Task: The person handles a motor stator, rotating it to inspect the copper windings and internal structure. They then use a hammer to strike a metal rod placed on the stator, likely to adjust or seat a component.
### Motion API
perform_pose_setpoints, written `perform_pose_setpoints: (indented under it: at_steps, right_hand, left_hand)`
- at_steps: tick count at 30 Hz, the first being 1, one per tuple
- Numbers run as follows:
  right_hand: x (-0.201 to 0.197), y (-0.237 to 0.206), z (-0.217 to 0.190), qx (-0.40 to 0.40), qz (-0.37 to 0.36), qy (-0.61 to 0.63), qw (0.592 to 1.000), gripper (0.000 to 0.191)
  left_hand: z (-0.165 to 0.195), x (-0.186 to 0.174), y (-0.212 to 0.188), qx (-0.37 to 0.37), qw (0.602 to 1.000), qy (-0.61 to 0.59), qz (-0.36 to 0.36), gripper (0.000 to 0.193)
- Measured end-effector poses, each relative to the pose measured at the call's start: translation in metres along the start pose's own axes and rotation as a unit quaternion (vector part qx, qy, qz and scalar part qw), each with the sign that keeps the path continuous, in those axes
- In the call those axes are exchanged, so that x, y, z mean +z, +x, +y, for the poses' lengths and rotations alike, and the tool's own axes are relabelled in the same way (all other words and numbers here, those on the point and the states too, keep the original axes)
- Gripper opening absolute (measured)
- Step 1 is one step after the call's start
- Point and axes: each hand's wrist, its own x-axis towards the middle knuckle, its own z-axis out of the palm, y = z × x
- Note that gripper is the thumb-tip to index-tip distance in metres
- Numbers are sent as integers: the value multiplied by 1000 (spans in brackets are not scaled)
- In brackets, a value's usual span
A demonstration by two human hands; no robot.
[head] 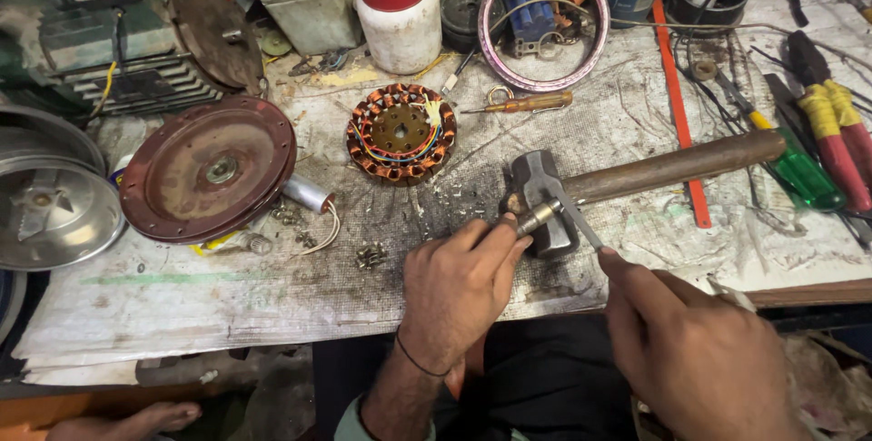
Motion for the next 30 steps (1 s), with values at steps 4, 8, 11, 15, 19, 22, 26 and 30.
perform_pose_setpoints:
  at_steps: [4, 8, 11, 15, 19, 22, 26, 30]
  right_hand:
    - [-2, 3, -4, -8, 26, 88, 996, 21]
    - [3, 2, 0, -4, 17, 69, 997, 27]
    - [6, 1, 3, 24, -26, 12, 999, 27]
    - [6, 4, 1, -9, 18, 71, 997, 19]
    - [0, 3, -1, -19, 26, 51, 998, 25]
    - [-1, 3, -1, 16, -17, -8, 1000, 27]
    - [1, 2, 3, -13, 9, 73, 997, 21]
    - [-1, 2, 2, 3, -22, 7, 1000, 20]
  left_hand:
    - [-1, 1, 1, 10, 1000, 0, 5, 20]
    - [-1, 0, 1, 2, 1000, -15, 5, 20]
    - [-1, -2, 1, -3, 1000, -24, 2, 20]
    - [1, -2, 2, -5, 1000, -23, 12, 21]
    - [0, -1, 2, -19, 999, -41, 16, 19]
    - [-2, 0, 2, -8, 1000, -22, 20, 20]
    - [-2, 4, 3, -39, 999, -18, 27, 19]
    - [-2, 5, 3, -58, 997, -40, 23, 20]
